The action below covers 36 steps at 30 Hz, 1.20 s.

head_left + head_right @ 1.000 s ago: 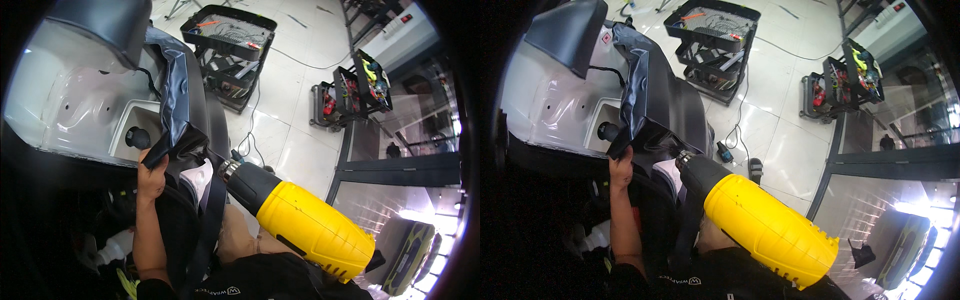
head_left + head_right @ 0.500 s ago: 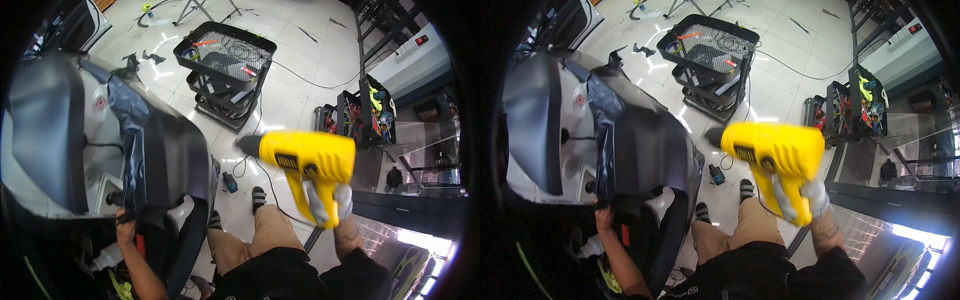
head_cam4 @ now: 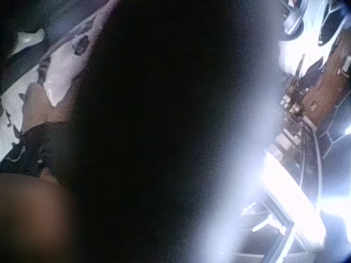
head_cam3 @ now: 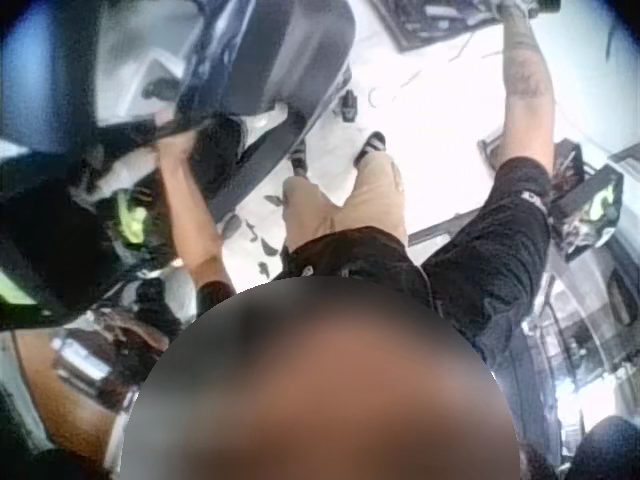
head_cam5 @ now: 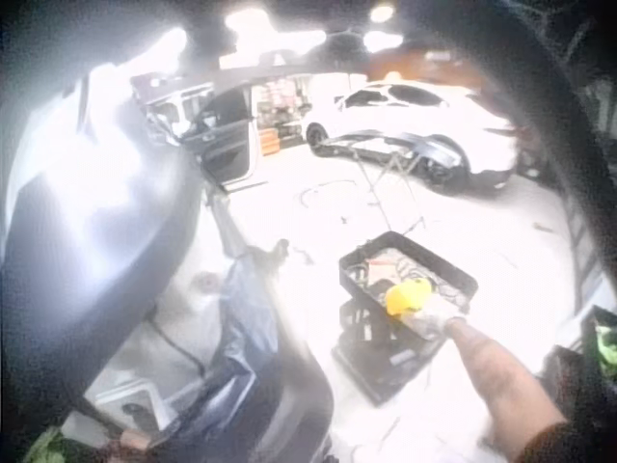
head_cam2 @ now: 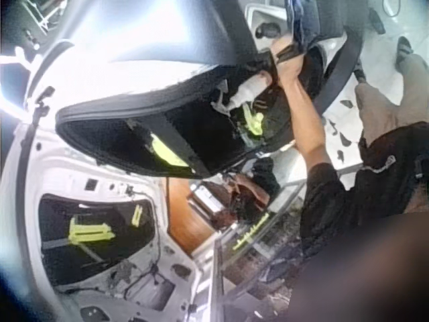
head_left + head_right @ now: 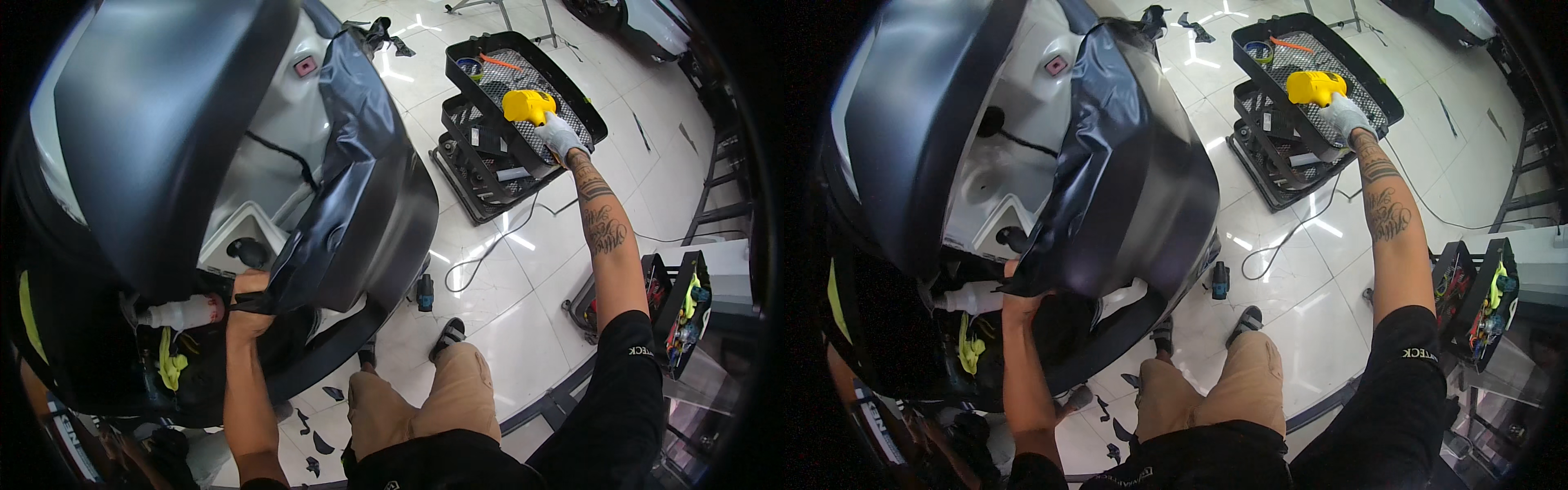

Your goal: The person applies a black vinyl wrap to a white car door panel. They use a yellow heat gun to warm the material, a red squeegee to smooth it, and a knife to trim excess. The person repeatedly stretches, tucks, and presses the wrap into contours and edges of the door.

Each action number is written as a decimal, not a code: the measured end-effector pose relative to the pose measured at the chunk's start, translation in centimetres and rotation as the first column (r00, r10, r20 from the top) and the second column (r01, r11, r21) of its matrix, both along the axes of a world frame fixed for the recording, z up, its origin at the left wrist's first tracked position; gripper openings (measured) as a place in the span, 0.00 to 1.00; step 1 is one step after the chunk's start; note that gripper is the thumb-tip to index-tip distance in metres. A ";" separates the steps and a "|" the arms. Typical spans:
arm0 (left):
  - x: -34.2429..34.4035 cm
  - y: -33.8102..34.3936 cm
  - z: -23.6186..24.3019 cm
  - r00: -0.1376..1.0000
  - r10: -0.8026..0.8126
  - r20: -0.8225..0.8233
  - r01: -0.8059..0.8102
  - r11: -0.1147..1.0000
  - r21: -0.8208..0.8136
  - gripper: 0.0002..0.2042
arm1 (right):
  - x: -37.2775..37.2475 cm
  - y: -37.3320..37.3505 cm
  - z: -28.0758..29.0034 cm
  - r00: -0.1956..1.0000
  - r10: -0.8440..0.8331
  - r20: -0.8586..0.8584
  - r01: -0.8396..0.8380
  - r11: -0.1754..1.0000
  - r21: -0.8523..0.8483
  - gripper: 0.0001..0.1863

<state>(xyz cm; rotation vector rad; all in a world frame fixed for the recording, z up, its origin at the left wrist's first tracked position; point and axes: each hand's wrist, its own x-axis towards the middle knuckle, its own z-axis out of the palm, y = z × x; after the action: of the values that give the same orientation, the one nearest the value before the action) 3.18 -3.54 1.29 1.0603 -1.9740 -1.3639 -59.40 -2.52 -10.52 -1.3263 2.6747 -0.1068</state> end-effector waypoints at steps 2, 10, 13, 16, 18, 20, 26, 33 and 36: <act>-1.9 -0.7 0.2 0.998 -0.059 0.006 0.058 0.955 -0.291 0.05 | -1.1 1.2 0.1 0.994 0.006 -0.111 -0.008 1.000 -0.017 0.24; -3.1 2.0 0.8 0.989 -0.070 -0.126 0.022 0.938 -0.345 0.06 | 30.4 11.1 8.9 0.763 0.584 0.278 -0.358 0.739 -0.570 0.09; -3.9 2.4 0.3 0.954 -0.099 -0.283 -0.043 0.890 -0.454 0.08 | 37.9 13.4 10.2 0.780 0.532 0.329 -0.316 0.789 -0.526 0.09; -4.5 2.3 -0.4 0.937 -0.085 -0.338 -0.043 0.935 -0.353 0.08 | 40.9 14.3 10.4 0.846 0.397 0.355 -0.203 0.857 -0.473 0.09; -5.5 2.7 -0.7 0.928 -0.021 -0.372 -0.165 0.873 -0.460 0.06 | 41.6 13.9 10.3 0.883 0.412 0.227 -0.237 0.806 -0.542 0.09; -6.5 2.6 -2.0 0.893 0.012 -0.450 -0.259 0.832 -0.491 0.02 | 42.1 13.6 10.8 0.909 0.393 0.141 -0.284 0.829 -0.482 0.10; -6.6 1.7 -1.7 0.856 -0.214 -0.470 -0.010 0.903 -0.429 0.17 | 42.4 13.8 11.7 0.911 0.369 0.182 -0.254 0.853 -0.457 0.12; -5.0 0.9 -1.0 0.905 -0.308 -0.294 0.155 0.882 -0.445 0.21 | 42.2 13.1 12.4 0.886 0.427 0.179 -0.305 0.829 -0.469 0.12; -5.1 1.3 -1.1 0.901 -0.295 -0.317 0.121 0.875 -0.469 0.18 | 42.4 13.1 12.1 0.887 0.398 0.233 -0.256 0.844 -0.471 0.12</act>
<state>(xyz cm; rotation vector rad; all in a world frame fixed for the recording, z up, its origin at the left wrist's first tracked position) -1.94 -2.29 0.23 0.3419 -1.9993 -1.0473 -16.98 10.56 1.60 -1.6996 2.1762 -0.8383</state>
